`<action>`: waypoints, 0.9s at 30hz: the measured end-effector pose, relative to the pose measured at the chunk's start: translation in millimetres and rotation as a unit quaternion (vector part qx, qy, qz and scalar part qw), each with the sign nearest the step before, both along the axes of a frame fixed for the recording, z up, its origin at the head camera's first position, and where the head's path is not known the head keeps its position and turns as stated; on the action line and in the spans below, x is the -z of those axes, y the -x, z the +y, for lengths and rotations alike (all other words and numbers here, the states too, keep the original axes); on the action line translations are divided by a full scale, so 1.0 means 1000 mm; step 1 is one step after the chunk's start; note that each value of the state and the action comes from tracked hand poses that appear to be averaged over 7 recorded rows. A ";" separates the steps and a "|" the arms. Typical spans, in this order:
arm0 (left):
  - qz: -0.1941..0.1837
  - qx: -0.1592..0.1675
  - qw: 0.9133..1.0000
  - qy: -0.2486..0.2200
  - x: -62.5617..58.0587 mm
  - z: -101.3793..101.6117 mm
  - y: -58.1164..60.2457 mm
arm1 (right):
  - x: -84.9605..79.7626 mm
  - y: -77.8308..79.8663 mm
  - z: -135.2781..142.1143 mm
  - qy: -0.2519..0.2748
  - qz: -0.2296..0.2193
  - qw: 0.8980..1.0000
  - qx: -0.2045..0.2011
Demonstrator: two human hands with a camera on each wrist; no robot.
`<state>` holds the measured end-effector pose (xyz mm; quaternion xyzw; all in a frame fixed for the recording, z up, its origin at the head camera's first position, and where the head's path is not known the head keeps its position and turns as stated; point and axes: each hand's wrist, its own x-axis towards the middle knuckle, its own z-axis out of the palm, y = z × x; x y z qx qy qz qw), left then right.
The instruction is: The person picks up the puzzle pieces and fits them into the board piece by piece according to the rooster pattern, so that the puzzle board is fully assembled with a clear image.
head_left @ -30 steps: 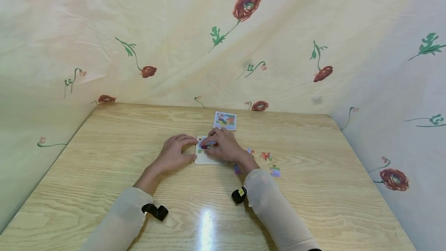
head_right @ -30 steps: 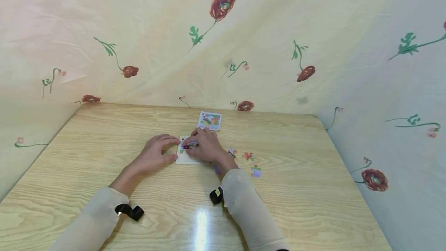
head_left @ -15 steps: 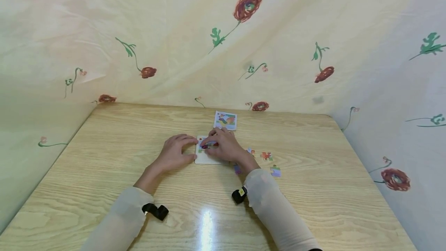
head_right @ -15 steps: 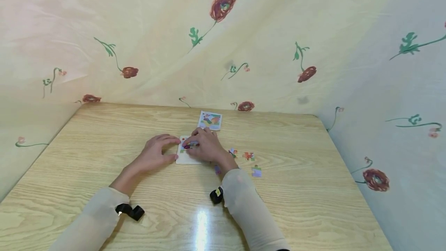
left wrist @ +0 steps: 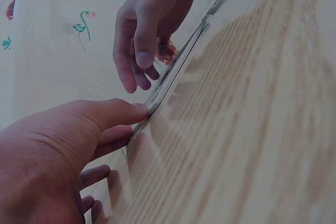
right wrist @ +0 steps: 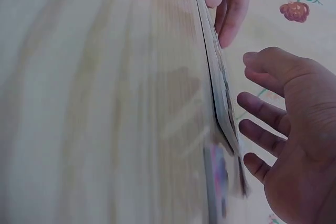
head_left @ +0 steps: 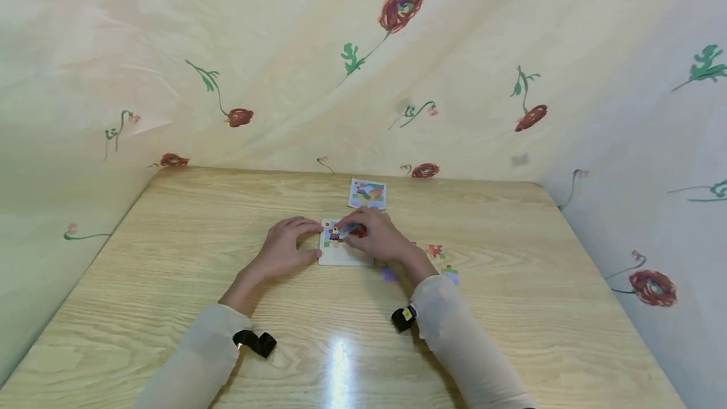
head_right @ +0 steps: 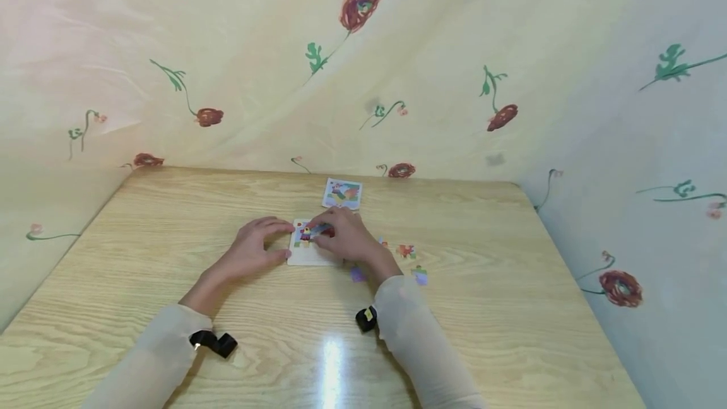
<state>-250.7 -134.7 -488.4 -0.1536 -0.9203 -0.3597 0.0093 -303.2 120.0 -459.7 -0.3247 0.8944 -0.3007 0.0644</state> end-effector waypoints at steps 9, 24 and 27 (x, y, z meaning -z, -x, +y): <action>-0.005 0.001 1.000 -0.006 0.001 0.001 0.000 | -0.012 -0.010 0.030 -0.014 0.001 1.000 0.012; -0.006 0.005 1.000 -0.009 0.000 -0.001 -0.001 | -0.015 -0.024 0.097 0.005 -0.013 0.997 0.072; -0.005 0.003 1.000 -0.007 0.000 -0.001 -0.001 | -0.014 -0.025 0.108 0.010 -0.001 0.997 0.076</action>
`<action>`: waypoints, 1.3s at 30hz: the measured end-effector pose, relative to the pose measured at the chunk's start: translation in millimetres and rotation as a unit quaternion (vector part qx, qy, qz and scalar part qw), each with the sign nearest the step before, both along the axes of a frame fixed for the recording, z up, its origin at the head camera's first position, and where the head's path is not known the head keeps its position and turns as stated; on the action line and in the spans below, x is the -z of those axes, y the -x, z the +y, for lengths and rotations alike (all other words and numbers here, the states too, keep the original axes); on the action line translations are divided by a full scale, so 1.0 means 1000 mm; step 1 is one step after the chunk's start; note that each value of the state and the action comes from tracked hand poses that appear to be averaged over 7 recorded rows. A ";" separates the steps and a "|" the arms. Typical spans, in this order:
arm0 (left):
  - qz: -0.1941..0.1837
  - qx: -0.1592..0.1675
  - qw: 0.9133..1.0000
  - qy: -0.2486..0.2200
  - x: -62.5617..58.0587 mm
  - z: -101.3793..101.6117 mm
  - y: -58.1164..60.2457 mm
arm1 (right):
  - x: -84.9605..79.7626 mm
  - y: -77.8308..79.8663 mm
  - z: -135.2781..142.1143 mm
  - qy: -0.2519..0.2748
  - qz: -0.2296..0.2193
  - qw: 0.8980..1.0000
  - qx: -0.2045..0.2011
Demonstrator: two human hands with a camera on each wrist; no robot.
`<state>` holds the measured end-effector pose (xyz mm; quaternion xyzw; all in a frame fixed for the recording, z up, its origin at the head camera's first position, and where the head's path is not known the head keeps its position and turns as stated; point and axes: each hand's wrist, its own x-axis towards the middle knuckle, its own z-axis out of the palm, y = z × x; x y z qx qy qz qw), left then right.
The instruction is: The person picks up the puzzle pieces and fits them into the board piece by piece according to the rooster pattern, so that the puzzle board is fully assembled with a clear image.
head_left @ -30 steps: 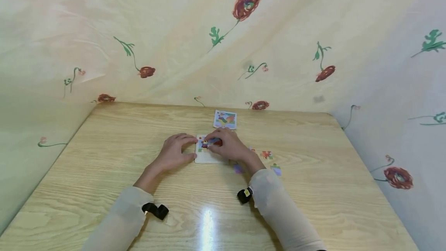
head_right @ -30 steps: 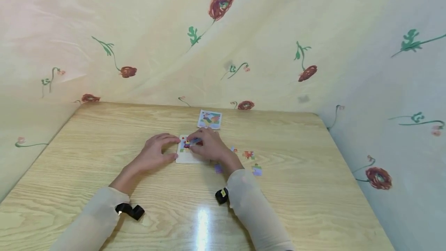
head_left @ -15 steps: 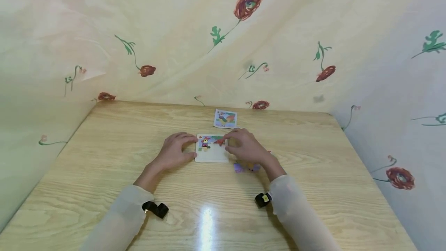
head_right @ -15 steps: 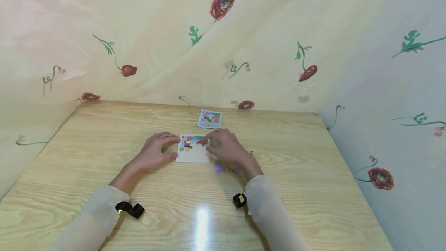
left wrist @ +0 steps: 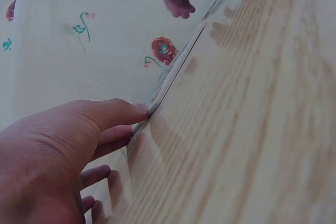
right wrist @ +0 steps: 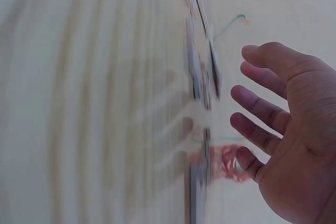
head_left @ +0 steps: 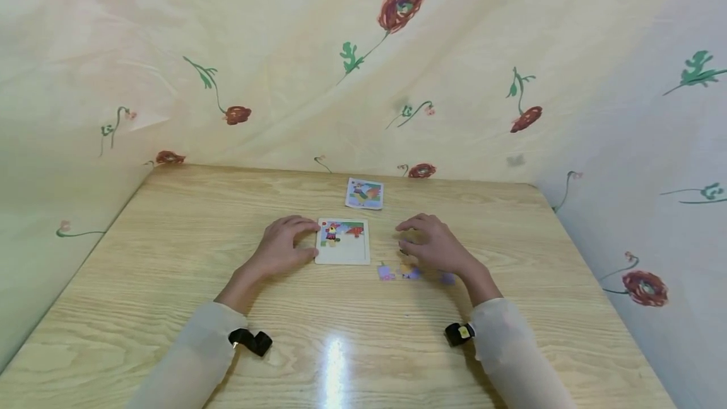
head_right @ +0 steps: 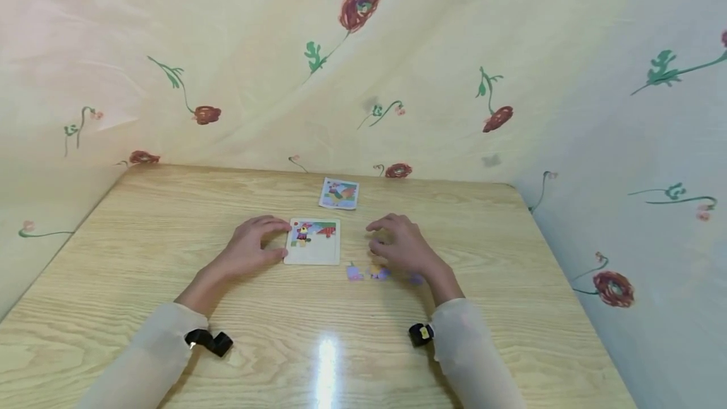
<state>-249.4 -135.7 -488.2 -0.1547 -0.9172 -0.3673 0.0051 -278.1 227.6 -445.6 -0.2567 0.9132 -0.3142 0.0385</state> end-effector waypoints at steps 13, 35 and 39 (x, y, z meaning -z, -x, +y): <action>0.002 -0.005 1.000 0.002 0.002 -0.001 -0.001 | 0.014 -0.003 0.032 0.016 0.015 1.000 0.011; 0.020 -0.003 1.000 0.001 0.004 0.001 -0.002 | 0.033 0.000 0.031 0.003 0.074 0.997 0.008; 0.022 -0.001 1.000 -0.004 0.005 0.002 -0.002 | 0.034 0.000 0.031 0.011 0.080 0.997 0.008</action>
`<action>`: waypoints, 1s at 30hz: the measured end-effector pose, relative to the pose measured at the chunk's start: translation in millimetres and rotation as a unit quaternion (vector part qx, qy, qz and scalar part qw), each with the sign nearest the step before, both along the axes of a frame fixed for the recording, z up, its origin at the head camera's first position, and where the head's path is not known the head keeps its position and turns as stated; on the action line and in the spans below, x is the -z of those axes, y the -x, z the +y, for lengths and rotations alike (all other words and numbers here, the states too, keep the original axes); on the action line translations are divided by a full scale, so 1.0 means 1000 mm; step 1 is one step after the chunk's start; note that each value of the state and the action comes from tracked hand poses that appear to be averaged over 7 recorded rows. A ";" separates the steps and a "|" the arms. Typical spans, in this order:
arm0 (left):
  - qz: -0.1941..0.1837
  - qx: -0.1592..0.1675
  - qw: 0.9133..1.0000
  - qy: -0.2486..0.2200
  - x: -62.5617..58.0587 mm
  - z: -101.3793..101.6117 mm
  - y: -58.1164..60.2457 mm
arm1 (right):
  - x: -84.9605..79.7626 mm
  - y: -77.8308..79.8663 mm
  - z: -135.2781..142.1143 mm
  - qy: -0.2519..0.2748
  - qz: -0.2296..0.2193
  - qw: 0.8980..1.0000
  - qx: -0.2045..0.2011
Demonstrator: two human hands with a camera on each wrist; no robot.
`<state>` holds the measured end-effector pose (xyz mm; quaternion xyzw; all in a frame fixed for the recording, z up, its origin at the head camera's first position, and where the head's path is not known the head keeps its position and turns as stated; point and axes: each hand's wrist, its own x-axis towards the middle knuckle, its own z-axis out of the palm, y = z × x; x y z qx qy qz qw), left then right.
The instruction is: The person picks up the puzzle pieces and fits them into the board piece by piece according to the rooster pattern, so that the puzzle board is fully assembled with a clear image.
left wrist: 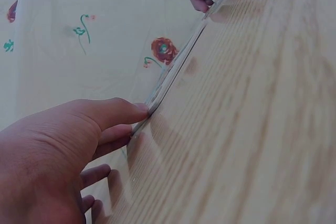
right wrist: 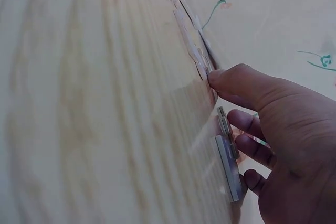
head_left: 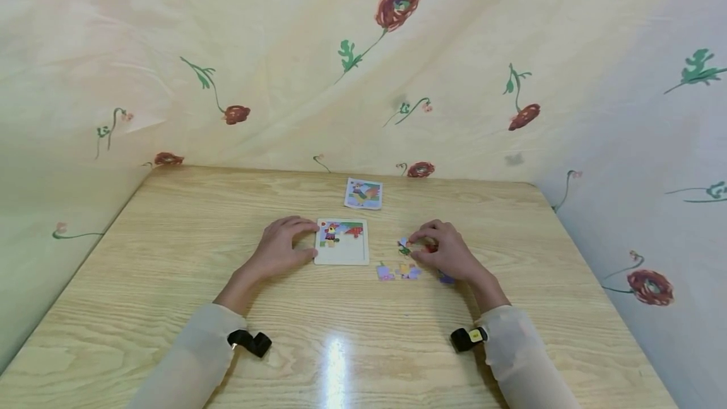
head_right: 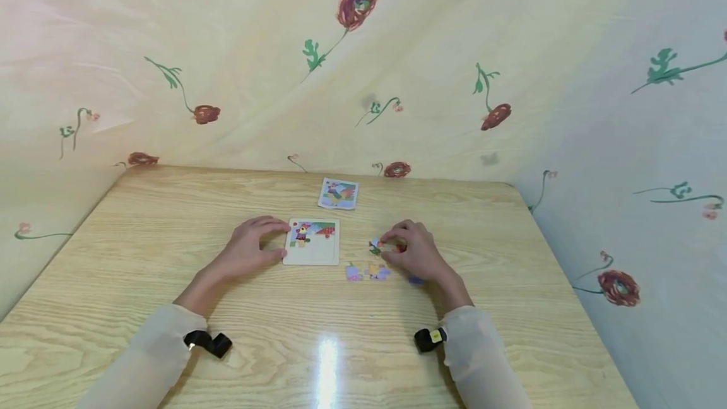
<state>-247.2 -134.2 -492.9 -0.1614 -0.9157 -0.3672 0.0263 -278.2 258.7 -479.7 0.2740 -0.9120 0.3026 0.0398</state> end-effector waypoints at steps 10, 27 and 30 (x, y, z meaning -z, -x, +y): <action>-0.003 -0.008 1.000 0.003 0.000 0.001 -0.001 | -0.003 0.001 -0.001 0.012 -0.029 0.999 0.007; -0.002 -0.005 1.000 0.005 0.000 0.001 0.000 | -0.015 0.000 -0.042 0.037 -0.048 0.998 -0.016; 0.002 -0.003 1.000 0.004 0.000 0.001 0.000 | -0.016 0.000 -0.051 0.042 -0.047 0.998 -0.028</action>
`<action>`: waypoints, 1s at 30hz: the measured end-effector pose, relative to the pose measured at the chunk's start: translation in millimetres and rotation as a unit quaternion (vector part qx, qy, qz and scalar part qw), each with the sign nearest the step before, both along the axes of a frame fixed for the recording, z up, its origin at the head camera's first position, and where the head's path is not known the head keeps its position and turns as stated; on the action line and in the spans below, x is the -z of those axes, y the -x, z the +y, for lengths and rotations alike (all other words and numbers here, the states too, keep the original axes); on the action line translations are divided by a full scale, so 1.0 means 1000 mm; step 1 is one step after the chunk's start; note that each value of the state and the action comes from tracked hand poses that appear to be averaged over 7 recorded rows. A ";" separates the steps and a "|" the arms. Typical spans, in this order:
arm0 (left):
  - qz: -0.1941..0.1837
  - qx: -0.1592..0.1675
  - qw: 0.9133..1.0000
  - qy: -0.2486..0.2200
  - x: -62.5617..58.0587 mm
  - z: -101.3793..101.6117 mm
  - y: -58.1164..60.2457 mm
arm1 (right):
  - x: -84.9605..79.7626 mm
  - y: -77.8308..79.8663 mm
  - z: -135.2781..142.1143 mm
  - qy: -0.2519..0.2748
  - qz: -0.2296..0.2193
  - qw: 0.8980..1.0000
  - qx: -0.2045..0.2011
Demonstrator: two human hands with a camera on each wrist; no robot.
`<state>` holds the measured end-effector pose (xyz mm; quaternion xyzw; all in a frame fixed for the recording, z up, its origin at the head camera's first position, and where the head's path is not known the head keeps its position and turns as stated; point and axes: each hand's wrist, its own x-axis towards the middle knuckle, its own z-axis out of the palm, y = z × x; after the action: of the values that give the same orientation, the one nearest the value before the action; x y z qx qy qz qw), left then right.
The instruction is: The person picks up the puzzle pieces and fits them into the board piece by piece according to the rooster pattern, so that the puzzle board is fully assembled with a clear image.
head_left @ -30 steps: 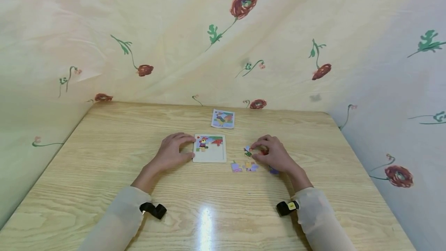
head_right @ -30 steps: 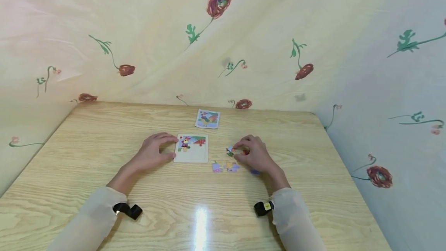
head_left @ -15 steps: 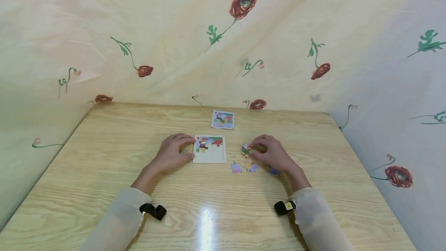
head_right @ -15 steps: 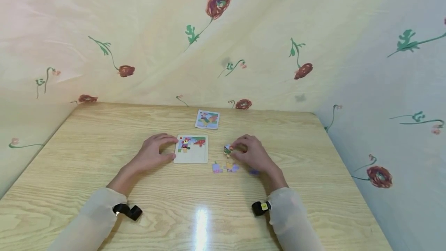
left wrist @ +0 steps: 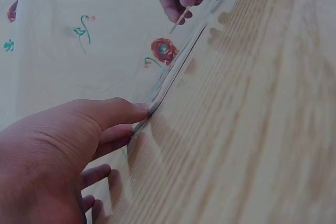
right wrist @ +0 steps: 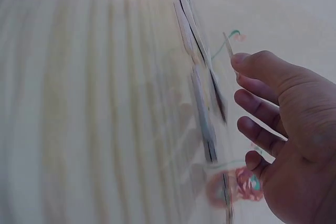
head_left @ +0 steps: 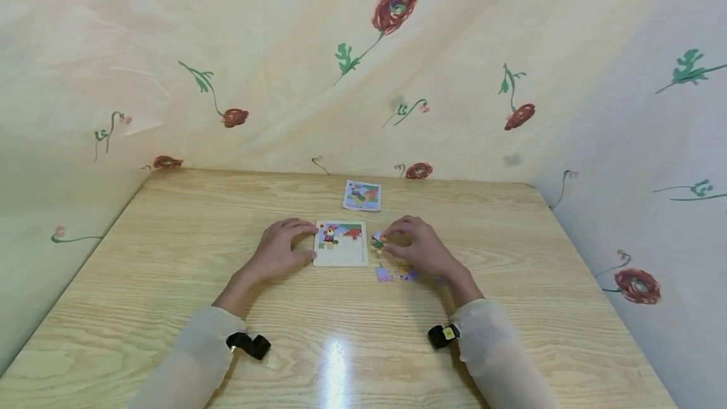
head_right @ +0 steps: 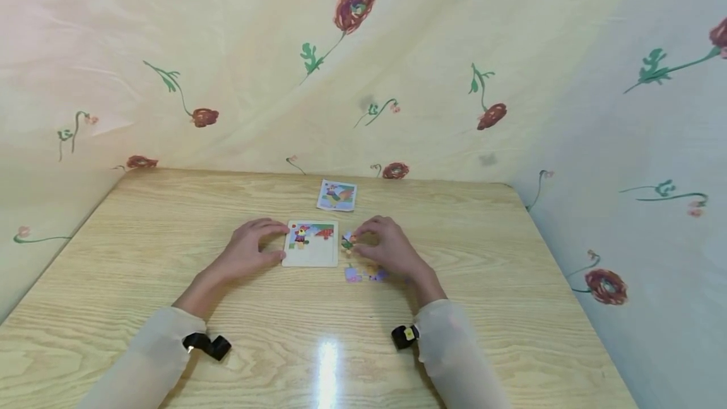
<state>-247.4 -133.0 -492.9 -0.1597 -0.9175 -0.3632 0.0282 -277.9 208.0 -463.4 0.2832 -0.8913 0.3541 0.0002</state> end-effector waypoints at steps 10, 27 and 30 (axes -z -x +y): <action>0.006 0.002 1.000 -0.002 0.000 -0.001 0.000 | 0.000 0.003 -0.029 -0.013 0.017 1.000 -0.022; 0.006 0.001 1.000 0.002 -0.003 0.001 -0.001 | 0.005 0.011 -0.065 -0.032 -0.007 0.999 -0.008; 0.005 0.000 1.000 0.003 -0.003 0.001 0.000 | 0.007 0.012 -0.068 -0.037 0.002 0.999 -0.007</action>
<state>-247.0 -131.8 -490.2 -0.1621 -0.9182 -0.3599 0.0326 -290.3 139.5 -470.6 0.2903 -0.9018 0.3200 -0.0111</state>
